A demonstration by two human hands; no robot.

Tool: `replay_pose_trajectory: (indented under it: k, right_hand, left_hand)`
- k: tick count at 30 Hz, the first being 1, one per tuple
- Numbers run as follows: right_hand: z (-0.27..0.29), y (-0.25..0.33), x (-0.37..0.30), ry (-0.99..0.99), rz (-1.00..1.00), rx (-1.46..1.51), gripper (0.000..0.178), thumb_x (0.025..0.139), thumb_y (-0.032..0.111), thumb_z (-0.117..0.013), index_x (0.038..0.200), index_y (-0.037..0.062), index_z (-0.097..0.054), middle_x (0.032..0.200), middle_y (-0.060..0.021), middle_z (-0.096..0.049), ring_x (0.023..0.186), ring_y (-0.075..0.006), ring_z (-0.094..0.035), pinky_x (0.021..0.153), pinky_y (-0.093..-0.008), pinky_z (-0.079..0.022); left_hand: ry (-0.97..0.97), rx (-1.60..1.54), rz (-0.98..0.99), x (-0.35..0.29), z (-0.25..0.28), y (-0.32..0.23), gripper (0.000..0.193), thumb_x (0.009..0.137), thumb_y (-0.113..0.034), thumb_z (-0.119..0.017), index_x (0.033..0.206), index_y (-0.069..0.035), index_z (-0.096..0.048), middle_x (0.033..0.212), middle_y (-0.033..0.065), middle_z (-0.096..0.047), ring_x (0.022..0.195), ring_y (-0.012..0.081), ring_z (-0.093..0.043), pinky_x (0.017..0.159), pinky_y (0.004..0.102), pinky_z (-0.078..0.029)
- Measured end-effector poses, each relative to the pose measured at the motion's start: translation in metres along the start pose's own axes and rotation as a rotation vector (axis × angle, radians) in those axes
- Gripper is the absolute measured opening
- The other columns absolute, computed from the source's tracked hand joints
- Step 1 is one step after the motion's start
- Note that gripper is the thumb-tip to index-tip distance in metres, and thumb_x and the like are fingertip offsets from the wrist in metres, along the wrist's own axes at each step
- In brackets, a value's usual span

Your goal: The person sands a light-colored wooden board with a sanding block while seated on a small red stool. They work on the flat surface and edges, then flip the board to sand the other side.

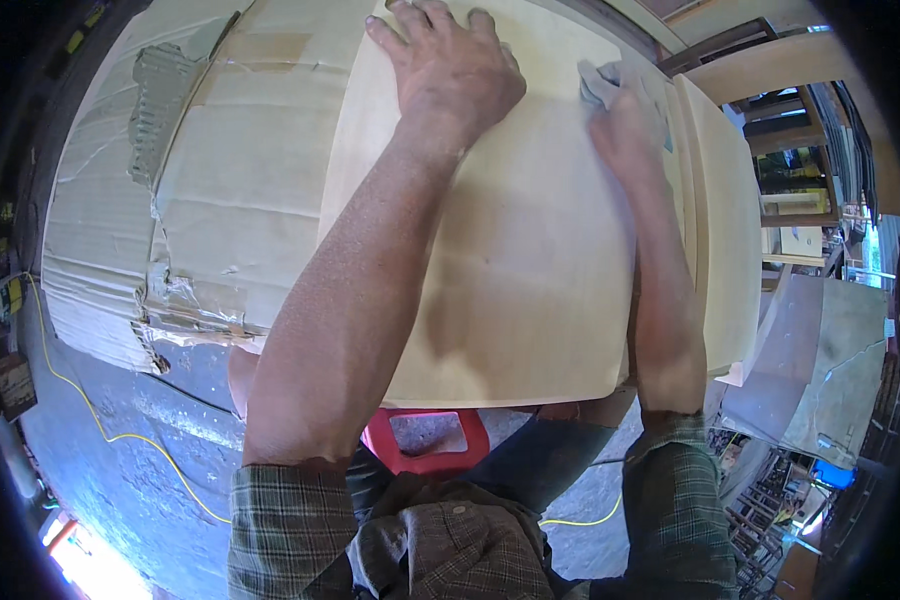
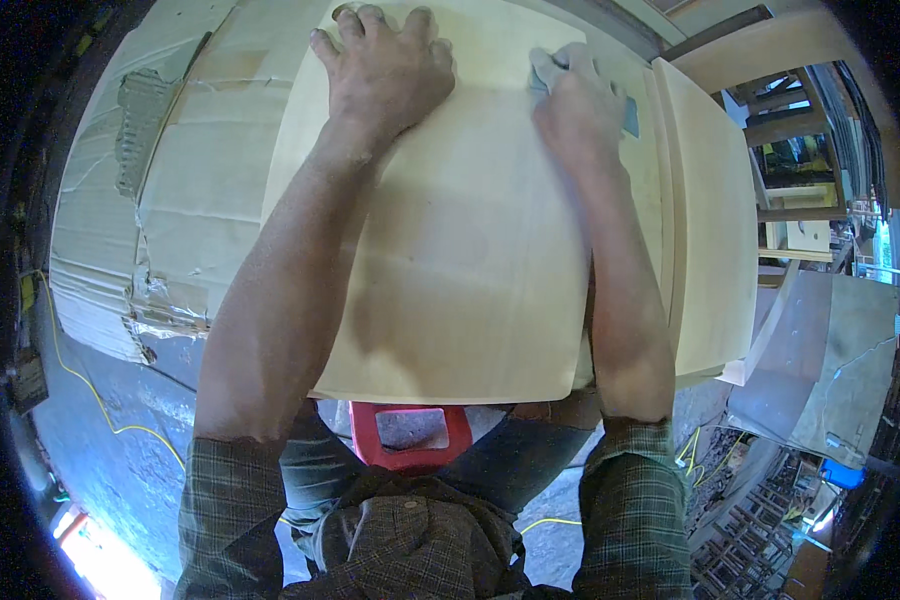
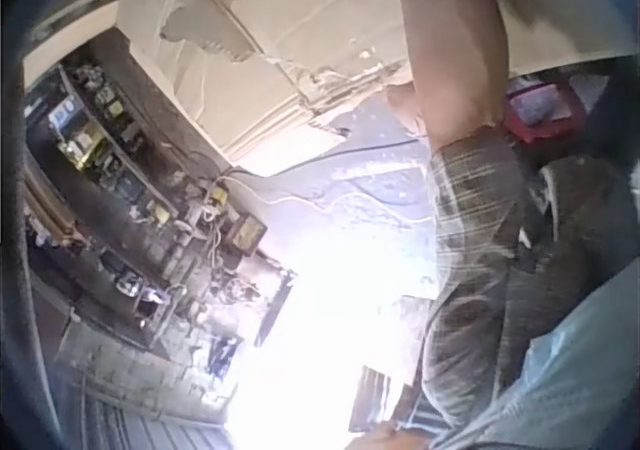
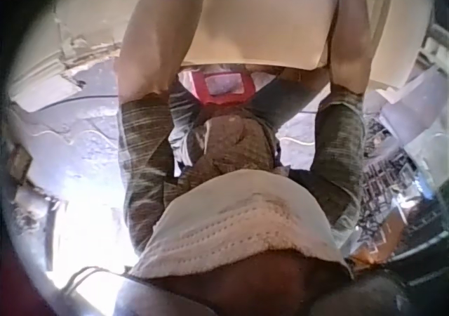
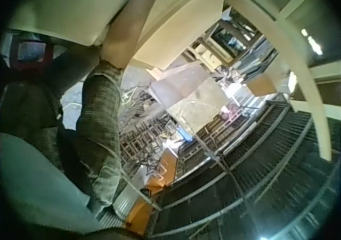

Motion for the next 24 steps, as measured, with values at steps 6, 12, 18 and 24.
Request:
replay_pose_trajectory:
  k: [6,12,18,24]
  right_hand:
    - [-0.021,-0.019,0.032,0.064,-0.065,-0.143,0.039,0.072,0.009,-0.062,0.111,0.0032,-0.061,0.115,-0.0118,-0.055,0.109,-0.0326,-0.054,0.090,-0.0489,-0.042]
    - [-0.005,-0.015,-0.003,0.130,0.017,-0.158,0.033,0.075,0.014,-0.060,0.106,0.0026,-0.065,0.120,-0.0131,-0.053,0.113,-0.0325,-0.053,0.090,-0.0485,-0.043]
    - [0.009,-0.073,0.072,0.057,0.043,-0.282,0.034,0.076,0.016,-0.059,0.107,0.0044,-0.065,0.098,-0.0198,-0.059,0.094,-0.0351,-0.060,0.081,-0.0425,-0.048]
    - [0.082,-0.135,0.067,0.072,-0.108,0.427,0.038,0.084,0.025,-0.061,0.111,-0.0010,-0.061,0.101,-0.0138,-0.064,0.089,-0.0258,-0.061,0.075,-0.0343,-0.049]
  left_hand:
    - [0.051,0.004,-0.002,-0.001,0.003,0.002,0.045,0.090,-0.030,-0.046,0.123,-0.001,-0.052,0.135,0.0332,-0.040,0.133,0.0470,-0.027,0.110,0.0611,-0.014]
    - [0.015,0.024,-0.020,-0.002,0.014,-0.007,0.046,0.089,-0.030,-0.048,0.124,0.000,-0.052,0.129,0.0322,-0.045,0.130,0.0459,-0.032,0.108,0.0615,-0.019]
    - [0.174,0.090,-0.012,0.003,-0.007,0.001,0.045,0.092,-0.035,-0.040,0.130,-0.012,-0.050,0.136,0.0291,-0.040,0.135,0.0431,-0.025,0.108,0.0633,-0.013]
    - [0.215,0.105,0.008,0.003,-0.004,0.003,0.047,0.093,-0.035,-0.039,0.134,-0.013,-0.047,0.138,0.0289,-0.037,0.136,0.0436,-0.023,0.109,0.0632,-0.012]
Point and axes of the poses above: each hand's wrist, its own x-axis towards the middle knuckle, its own z-axis out of the back of the hand, y = z × x, the point moved 9 cm from there along x, towards the middle knuckle
